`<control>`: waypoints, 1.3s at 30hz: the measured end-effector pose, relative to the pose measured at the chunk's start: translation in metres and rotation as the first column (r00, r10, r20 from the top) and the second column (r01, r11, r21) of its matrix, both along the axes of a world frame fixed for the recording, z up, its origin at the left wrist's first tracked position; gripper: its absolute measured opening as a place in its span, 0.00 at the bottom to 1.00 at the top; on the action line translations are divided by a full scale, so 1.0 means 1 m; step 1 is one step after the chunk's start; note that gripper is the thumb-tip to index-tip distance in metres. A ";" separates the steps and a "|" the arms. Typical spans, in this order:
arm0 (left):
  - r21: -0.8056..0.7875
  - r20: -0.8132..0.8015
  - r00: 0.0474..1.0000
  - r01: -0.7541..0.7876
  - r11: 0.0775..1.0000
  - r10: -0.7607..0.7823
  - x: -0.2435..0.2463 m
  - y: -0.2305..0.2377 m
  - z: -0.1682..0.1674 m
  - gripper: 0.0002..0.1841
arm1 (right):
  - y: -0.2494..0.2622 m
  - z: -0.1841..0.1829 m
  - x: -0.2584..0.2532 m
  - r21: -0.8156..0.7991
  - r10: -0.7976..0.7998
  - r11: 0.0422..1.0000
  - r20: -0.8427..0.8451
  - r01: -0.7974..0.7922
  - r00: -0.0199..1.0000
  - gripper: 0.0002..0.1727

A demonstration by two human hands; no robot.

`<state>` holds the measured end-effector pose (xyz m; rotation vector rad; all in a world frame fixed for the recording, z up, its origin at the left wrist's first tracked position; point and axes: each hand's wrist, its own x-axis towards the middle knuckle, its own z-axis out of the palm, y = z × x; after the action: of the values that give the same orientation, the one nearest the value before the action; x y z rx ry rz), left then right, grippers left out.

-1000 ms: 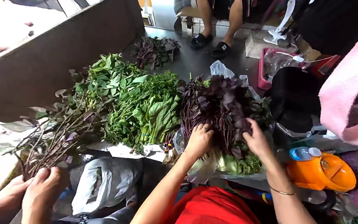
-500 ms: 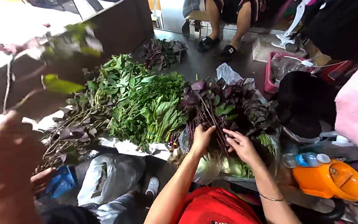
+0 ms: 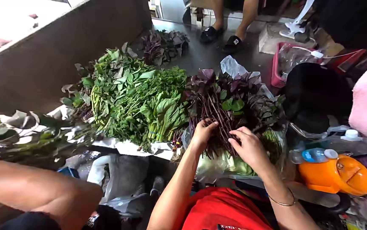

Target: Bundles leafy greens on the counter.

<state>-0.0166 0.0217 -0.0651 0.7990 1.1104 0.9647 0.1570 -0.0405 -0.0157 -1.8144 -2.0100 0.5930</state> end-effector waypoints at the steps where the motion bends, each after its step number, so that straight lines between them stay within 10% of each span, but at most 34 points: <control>1: -0.002 0.005 1.000 -0.004 1.000 0.004 0.000 -0.001 0.000 0.13 | 0.000 0.000 0.001 -0.037 -0.029 0.999 0.026 0.030 0.999 0.20; 12: 0.039 -0.072 0.997 0.032 0.999 -0.029 -0.006 -0.004 -0.002 0.13 | 0.009 0.006 0.037 -0.474 -0.180 0.876 -0.494 -0.091 0.851 0.15; 31: 0.060 -0.127 0.988 0.093 0.994 -0.085 -0.007 -0.001 -0.010 0.21 | 0.022 0.011 0.044 -0.566 -0.265 0.799 -0.633 -0.202 0.727 0.25; 39: 0.080 -0.175 0.980 0.112 0.990 -0.097 -0.005 0.001 -0.010 0.21 | 0.030 0.011 0.019 -0.655 -0.277 0.754 -0.382 -0.047 0.882 0.20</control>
<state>-0.0212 0.0227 -0.0746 1.0189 1.1663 0.8739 0.1755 -0.0101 -0.0051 -1.8718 -1.4262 1.6778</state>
